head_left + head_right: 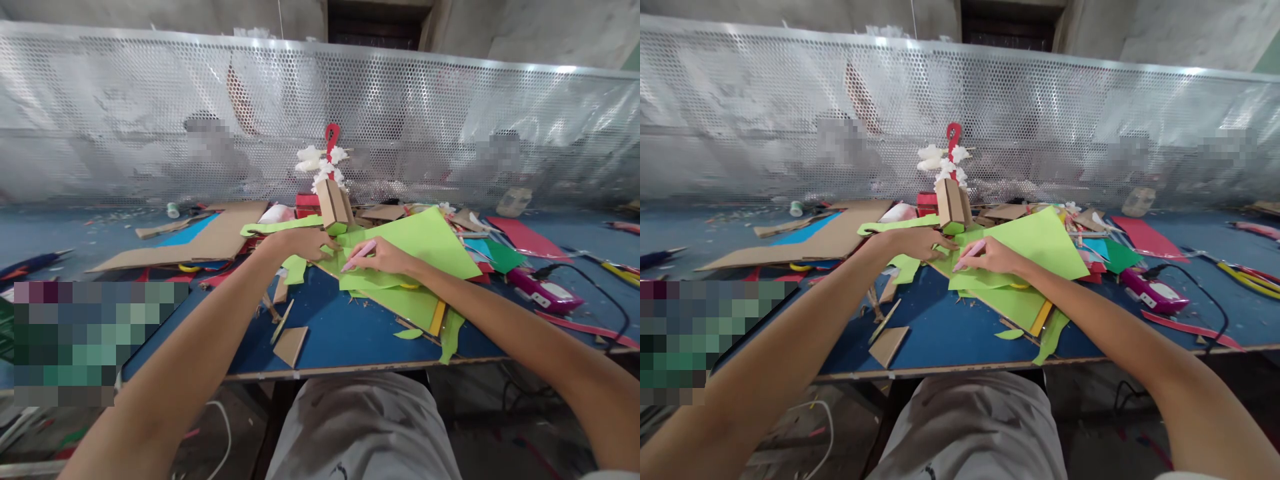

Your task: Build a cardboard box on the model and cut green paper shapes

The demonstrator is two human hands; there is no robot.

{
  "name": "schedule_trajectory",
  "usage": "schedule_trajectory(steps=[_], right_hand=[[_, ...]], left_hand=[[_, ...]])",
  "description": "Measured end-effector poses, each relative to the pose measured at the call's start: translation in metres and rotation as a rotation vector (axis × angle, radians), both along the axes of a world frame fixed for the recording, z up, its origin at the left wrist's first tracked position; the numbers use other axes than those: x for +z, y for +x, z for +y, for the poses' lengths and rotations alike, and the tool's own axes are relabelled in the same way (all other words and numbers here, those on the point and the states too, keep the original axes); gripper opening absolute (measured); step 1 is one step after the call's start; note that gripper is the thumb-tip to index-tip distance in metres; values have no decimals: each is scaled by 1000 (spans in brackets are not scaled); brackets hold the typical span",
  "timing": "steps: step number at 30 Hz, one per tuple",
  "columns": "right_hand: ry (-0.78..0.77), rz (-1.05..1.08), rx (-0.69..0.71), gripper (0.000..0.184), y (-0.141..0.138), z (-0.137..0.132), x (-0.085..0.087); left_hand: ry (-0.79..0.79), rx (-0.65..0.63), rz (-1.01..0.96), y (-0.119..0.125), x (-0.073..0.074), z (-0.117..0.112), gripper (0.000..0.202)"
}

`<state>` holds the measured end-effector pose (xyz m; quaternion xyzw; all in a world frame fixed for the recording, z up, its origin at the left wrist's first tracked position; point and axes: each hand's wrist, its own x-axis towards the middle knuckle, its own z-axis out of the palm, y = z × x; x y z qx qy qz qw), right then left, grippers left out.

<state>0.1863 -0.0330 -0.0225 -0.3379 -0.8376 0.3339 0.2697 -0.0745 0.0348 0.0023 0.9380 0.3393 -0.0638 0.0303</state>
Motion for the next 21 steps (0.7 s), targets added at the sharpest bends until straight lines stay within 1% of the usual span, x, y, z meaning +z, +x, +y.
schedule_trajectory(steps=[5, 7, 11, 14, 18, 20, 21], right_hand=[[32, -22, 42, 33, 0, 0, 1], [5, 10, 9, 30, 1, 2, -1], [-62, 84, -78, 18, 3, 6, -4], [-84, 110, -115, 20, 4, 6, -6], [-114, 136, -117, 24, 3, 5, -5], [-103, 182, -127, 22, 5, 8, -5], [-71, 210, -143, 20, 6, 11, -4]], left_hand=[[-4, 1, 4, 1, 0, 0, 64], [-3, -3, 3, 0, 0, 1, 64], [-8, 5, 0, -1, -1, 2, 66], [-18, 20, -1, -1, 0, 1, 63], [-13, 43, 6, 2, 5, -5, 59], [13, 71, 11, 3, 8, -9, 55], [28, 94, 15, 4, 9, -10, 53]])
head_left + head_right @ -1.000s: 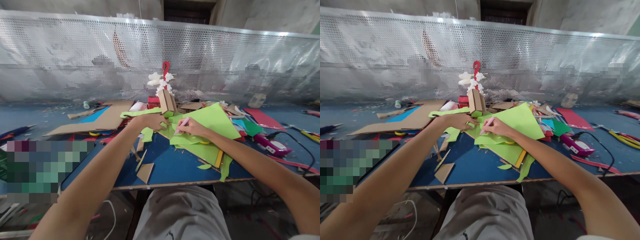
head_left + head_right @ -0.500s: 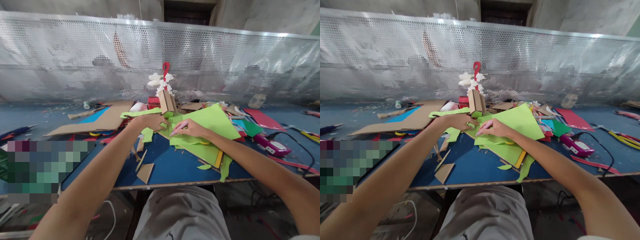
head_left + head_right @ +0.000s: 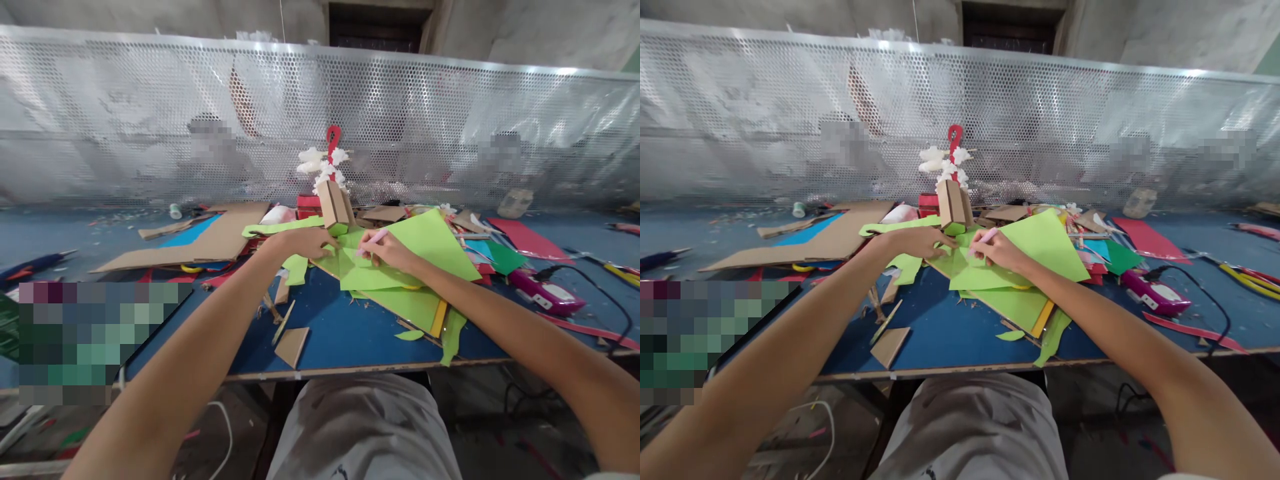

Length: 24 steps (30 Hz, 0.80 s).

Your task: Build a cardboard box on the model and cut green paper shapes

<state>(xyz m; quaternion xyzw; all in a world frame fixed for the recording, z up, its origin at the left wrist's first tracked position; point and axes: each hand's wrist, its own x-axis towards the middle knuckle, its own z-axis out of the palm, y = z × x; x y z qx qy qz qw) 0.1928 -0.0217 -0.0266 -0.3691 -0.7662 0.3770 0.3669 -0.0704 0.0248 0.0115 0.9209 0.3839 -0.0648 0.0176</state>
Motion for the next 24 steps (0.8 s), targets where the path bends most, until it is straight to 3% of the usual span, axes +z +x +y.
schedule_trajectory(steps=[3, 6, 8, 11, 18, 24], right_hand=[[222, -55, -101, 21, 10, 11, -1], [401, -372, -176, 22, 21, 20, -5], [430, -566, -203, 25, 25, 22, -7], [476, -697, -248, 29, 22, 17, -7], [550, -769, -250, 28, 13, 6, 0], [490, -811, -206, 47, 10, 12, -6]], left_hand=[[41, 51, -18, 2, 1, -1, 50], [73, 60, -86, 4, -2, 1, 50], [76, 59, -134, 7, -5, 4, 50], [48, 58, -221, 14, -10, 5, 51], [60, 108, -225, 22, -16, 1, 54], [-60, 132, -392, 26, -21, 5, 66]])
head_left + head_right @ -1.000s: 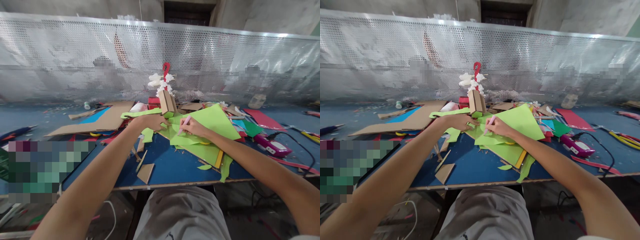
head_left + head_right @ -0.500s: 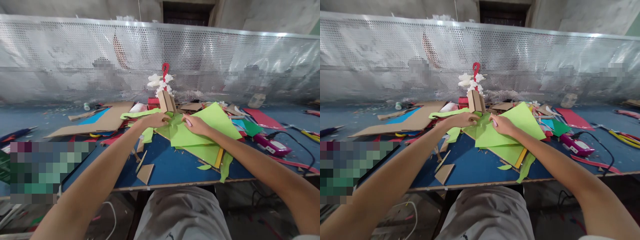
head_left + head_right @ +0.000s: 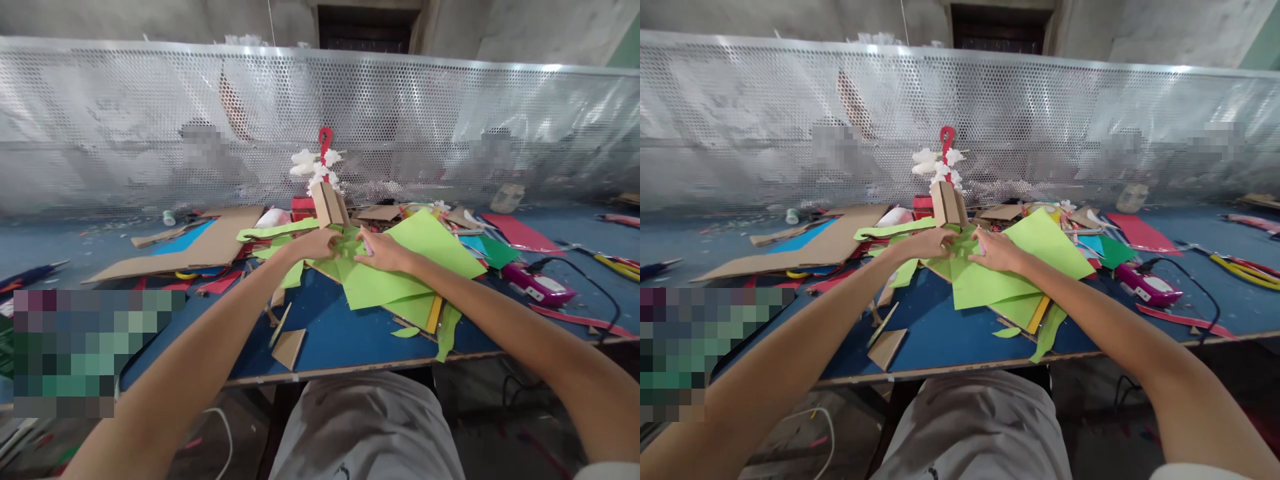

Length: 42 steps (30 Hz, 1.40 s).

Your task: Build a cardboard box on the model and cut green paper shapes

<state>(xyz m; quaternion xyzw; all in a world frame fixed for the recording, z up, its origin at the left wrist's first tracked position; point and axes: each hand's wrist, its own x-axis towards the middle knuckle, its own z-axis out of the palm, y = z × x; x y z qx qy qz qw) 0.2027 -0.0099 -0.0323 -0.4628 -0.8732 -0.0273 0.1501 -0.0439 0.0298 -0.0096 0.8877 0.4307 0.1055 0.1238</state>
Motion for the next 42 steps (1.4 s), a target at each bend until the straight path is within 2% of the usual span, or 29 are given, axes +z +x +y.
schedule_trajectory(steps=[5, 15, 18, 20, 23, 27, 30, 32, 37, 40, 42], right_hand=[[-21, 20, -18, 50, 2, 7, -4], [43, 72, 10, 53, 4, 19, -12], [85, 104, 39, 53, 5, 22, -12], [115, 157, 95, 52, 6, 23, -10], [187, 276, 144, 45, 9, 22, -2], [328, 482, 170, 35, 15, 21, 15], [414, 595, 166, 24, 22, 22, 26], [464, 641, 146, 21, 28, 21, 32], [518, 647, 51, 24, 34, 13, 43], [568, 608, 25, 28, 33, 4, 48], [617, 588, 30, 30, 32, -1, 50]], left_hand=[[-37, 82, -48, 6, -3, 4, 70], [-128, 147, -87, 4, 1, -1, 41], [-159, 70, -95, 3, 5, -3, 27], [-222, -2, -128, 0, 7, -4, 25], [-332, -71, -256, -3, 8, -5, 29], [-389, -173, -480, -4, 8, -5, 39], [-432, -256, -458, -3, 10, -6, 36], [-461, -269, -423, -2, 11, -8, 32], [-440, -169, -512, 2, 14, -15, 20], [-385, -43, -628, 2, 14, -14, 13], [-362, 44, -723, 1, 14, -11, 17]])
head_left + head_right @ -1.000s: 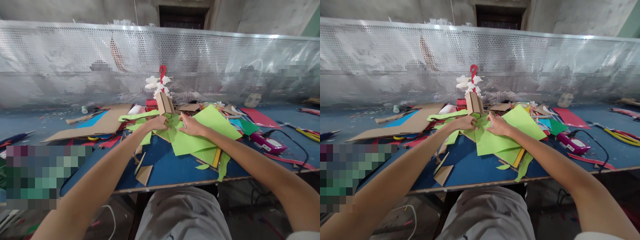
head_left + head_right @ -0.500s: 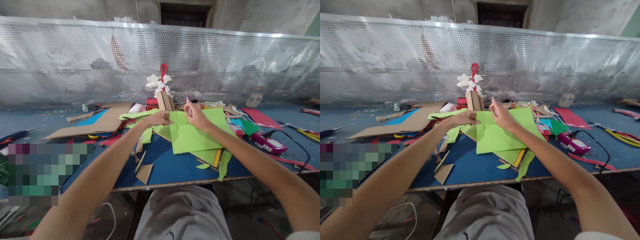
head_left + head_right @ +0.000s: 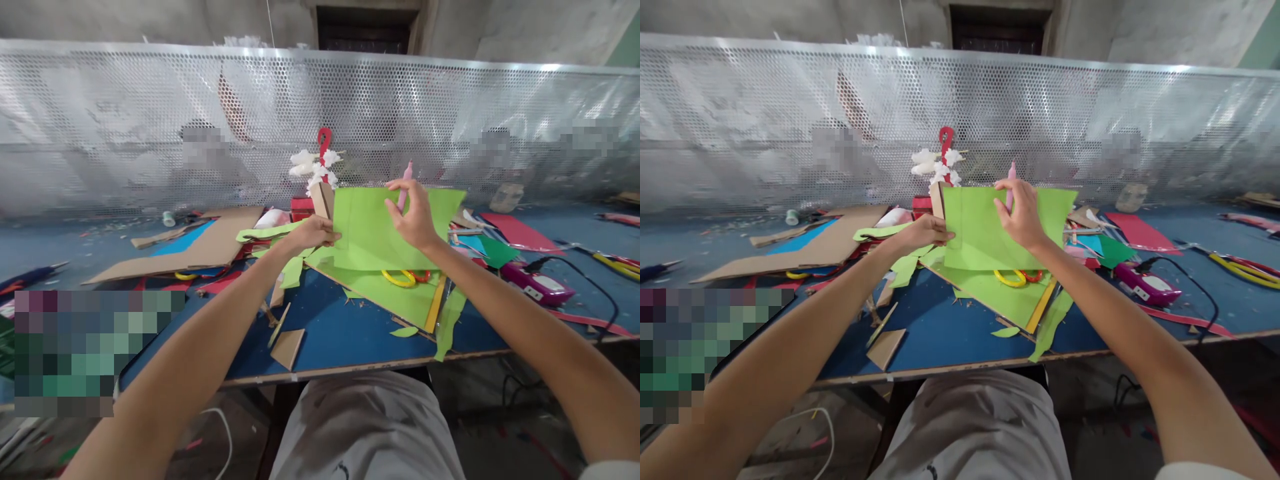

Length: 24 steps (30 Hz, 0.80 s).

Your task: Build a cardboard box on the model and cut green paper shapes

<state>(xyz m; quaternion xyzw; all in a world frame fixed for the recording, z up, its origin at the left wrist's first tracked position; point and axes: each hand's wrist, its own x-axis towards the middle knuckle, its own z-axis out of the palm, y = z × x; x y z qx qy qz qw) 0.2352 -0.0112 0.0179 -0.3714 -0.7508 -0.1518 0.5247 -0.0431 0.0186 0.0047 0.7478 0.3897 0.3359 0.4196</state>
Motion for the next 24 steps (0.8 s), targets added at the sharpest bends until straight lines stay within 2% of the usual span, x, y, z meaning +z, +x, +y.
schedule_trajectory(steps=[4, 9, 12, 16, 18, 20, 22, 24], right_hand=[[53, -44, 5, 29, -1, -6, 1], [58, -56, 59, 28, -5, -13, -2], [56, -21, 83, 33, -7, -16, -2], [27, 10, 121, 32, -7, -16, -3], [-88, 7, 135, 31, -6, -14, -5], [-287, -45, 165, 33, -7, -11, -8], [-507, -162, 211, 32, -9, -7, -12], [-657, -298, 249, 29, -13, -3, -17]], left_hand=[[-36, 119, -209, 0, 1, 6, 15], [-130, 313, -546, 5, 11, 2, 11], [-243, 371, -725, 6, 19, 0, 13], [-360, 409, -842, 2, 26, 3, 19], [-408, 406, -902, -1, 29, 4, 20], [-423, 406, -948, -3, 32, 2, 19], [-429, 400, -969, -2, 35, -2, 20], [-430, 370, -961, 0, 38, -8, 21]])
